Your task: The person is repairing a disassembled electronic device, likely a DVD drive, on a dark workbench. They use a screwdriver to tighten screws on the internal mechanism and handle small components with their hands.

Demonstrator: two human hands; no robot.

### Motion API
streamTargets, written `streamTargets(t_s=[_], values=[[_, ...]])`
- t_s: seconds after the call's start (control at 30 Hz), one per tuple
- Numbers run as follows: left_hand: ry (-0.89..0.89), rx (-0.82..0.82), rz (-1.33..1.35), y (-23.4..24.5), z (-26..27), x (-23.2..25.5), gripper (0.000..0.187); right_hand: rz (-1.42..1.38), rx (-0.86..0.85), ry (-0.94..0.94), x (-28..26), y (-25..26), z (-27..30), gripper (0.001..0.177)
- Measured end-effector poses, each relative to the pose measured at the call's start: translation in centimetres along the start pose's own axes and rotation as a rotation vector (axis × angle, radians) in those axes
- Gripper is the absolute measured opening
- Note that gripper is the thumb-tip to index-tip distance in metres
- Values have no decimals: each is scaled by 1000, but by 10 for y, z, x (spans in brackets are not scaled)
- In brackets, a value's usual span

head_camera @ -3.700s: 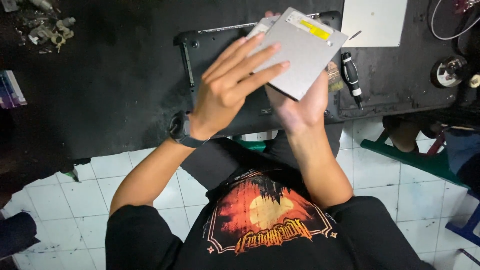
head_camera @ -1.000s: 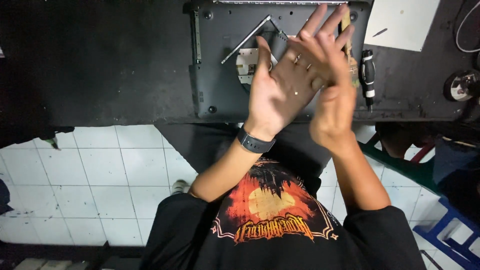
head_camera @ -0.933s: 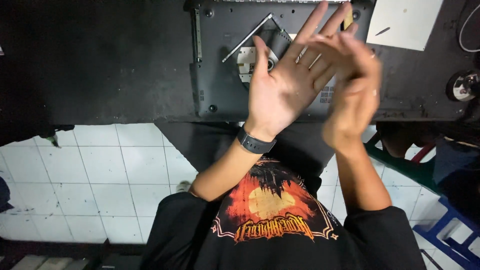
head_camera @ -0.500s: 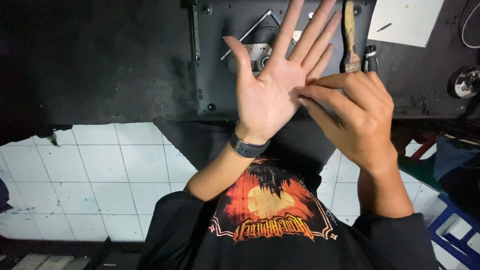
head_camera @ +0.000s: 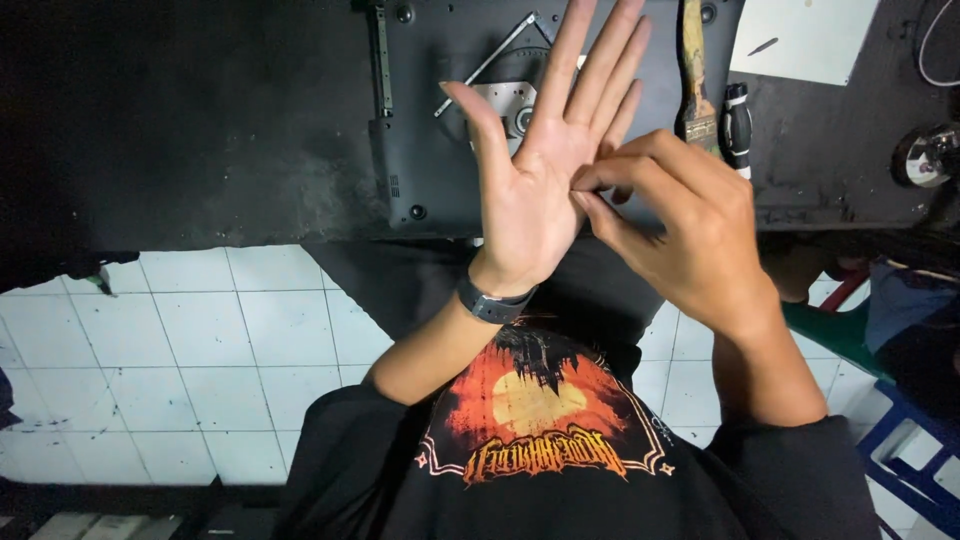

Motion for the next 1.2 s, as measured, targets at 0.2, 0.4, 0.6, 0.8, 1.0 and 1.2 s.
streamTargets(t_s=[0.2,0.4,0.6,0.8,1.0,1.2], values=[[45,91,693,-23,1,20,109,-912,172,-365,30,-16,7,37],[8,263,393,-6,14,35,104,-1373,255,-305,27,-26,19,21],[-133,43,-867,0,38,35,58,-1270,280,-328,30,-22,23,21],[-485,36,-1390,-41,68,35,27,-960,326,-459,33,-14,36,15],[-592,53,-1437,-23,67,37,20,-1019,318,-516,31,-23,32,18],[-461,425,-1780,23,61,81,26,-805,310,-640,73,-38,44,16]])
Point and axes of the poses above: each hand's wrist, its own z-axis away from the middle knuckle, its own y-axis out of the back of the hand, x = y × z, the point moved 8 cm from there along -z, towards the middle knuckle, and after that the axes turned 11 degrees about y, right-handed, at the moved point
